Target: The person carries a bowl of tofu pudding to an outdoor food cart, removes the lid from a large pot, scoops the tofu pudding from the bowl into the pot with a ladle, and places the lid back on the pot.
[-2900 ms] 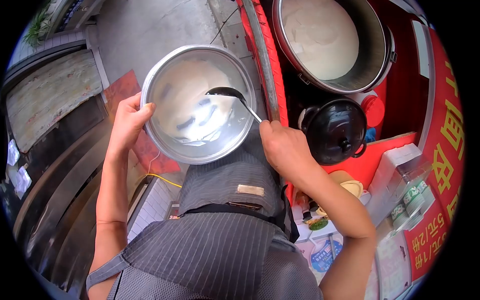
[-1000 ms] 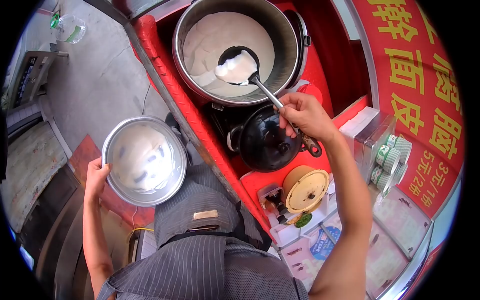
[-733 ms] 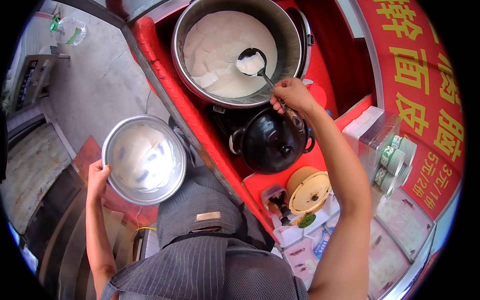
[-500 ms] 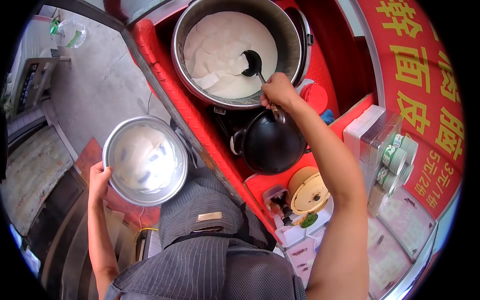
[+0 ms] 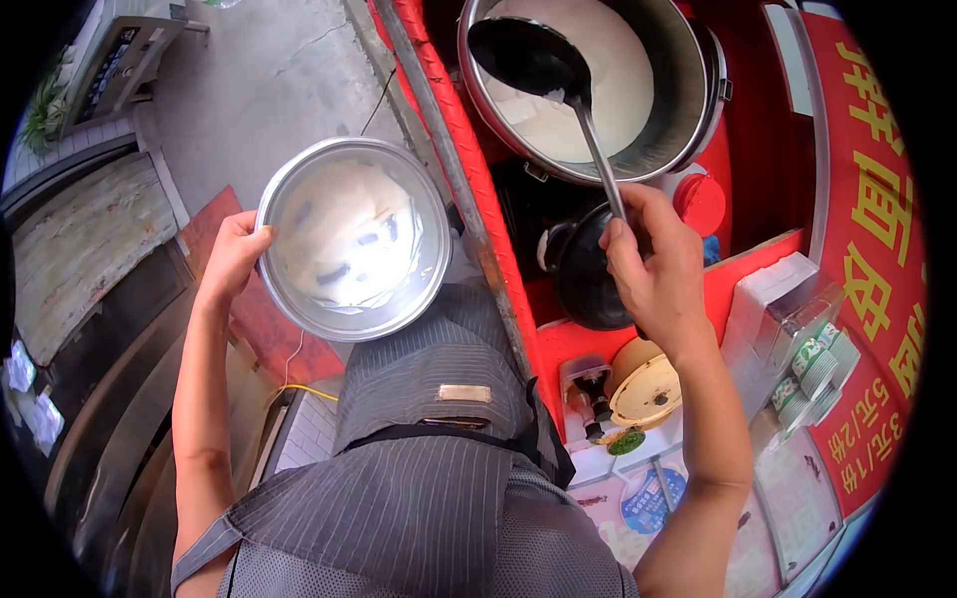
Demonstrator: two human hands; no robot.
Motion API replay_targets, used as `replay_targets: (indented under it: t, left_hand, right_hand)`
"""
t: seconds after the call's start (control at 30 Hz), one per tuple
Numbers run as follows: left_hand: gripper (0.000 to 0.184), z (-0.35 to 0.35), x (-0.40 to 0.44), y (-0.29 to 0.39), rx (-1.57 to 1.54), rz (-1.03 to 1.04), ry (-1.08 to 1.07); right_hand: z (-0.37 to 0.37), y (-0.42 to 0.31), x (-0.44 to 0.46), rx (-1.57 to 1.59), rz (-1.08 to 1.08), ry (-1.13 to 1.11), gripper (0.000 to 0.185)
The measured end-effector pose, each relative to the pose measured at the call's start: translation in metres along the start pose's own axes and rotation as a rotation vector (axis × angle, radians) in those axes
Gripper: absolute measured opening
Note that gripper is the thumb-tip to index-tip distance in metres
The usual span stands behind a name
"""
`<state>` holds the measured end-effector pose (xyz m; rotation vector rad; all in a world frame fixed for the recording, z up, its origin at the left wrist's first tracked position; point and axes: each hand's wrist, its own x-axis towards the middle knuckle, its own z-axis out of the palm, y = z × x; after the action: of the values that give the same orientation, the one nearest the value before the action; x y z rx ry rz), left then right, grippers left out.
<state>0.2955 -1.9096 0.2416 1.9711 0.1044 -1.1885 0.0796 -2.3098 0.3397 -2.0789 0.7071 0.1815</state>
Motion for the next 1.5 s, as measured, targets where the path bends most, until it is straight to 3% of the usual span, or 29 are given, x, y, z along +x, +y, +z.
replay_targets:
  t: [0.1, 0.17, 0.3, 0.53, 0.6, 0.63, 0.73, 0.77, 0.83, 0.93, 1.17, 1.5]
  left_hand:
    - [0.025, -0.008, 0.013, 0.001, 0.018, 0.032, -0.008]
    - [0.025, -0.014, 0.019, 0.017, 0.077, 0.03, -0.145]
    - [0.026, -0.02, 0.029, 0.029, 0.149, 0.037, -0.207]
    - [0.026, -0.021, 0.013, 0.025, 0.141, 0.066, -0.205]
    - [0.023, -0.018, 0.006, 0.019, 0.093, 0.003, -0.147]
    - [0.023, -0.014, 0.002, 0.015, 0.093, 0.005, -0.148]
    - [0.021, 0.003, -0.02, 0.008, -0.014, 0.028, 0.004]
    - [0.021, 0.009, -0.027, 0.007, -0.012, 0.03, -0.001]
    - [0.022, 0.023, -0.038, 0.004, -0.12, 0.059, 0.11]
    - [0.023, 0.038, -0.051, 0.004, -0.165, 0.061, 0.184]
    - [0.019, 0.051, -0.065, -0.005, -0.243, 0.077, 0.247]
    - [0.02, 0.041, -0.074, -0.021, -0.284, 0.0, 0.266]
  right_hand:
    - [0.036, -0.009, -0.013, -0.138, -0.384, -0.196, 0.031]
    - [0.065, -0.009, -0.016, -0.329, -0.516, -0.289, 0.025]
    - [0.118, -0.007, -0.011, -0.536, -0.511, -0.406, 0.016]
    - [0.158, -0.011, -0.022, -0.433, -0.288, -0.386, 0.006]
    - [0.166, -0.014, -0.025, -0.374, -0.032, -0.422, 0.011]
    - [0.17, -0.013, -0.026, -0.374, -0.031, -0.42, 0.011]
    - [0.192, 0.005, -0.034, -0.114, 0.137, -0.388, 0.02]
    - [0.193, 0.004, -0.034, -0.114, 0.14, -0.385, 0.02]
    - [0.197, -0.002, -0.03, 0.076, 0.383, -0.442, 0.018]
    - [0.2, -0.012, -0.023, 0.151, 0.469, -0.432, 0.017]
    - [0.208, -0.014, -0.01, 0.245, 0.435, -0.463, 0.02]
    - [0.204, -0.018, -0.007, 0.529, 0.504, -0.832, 0.024]
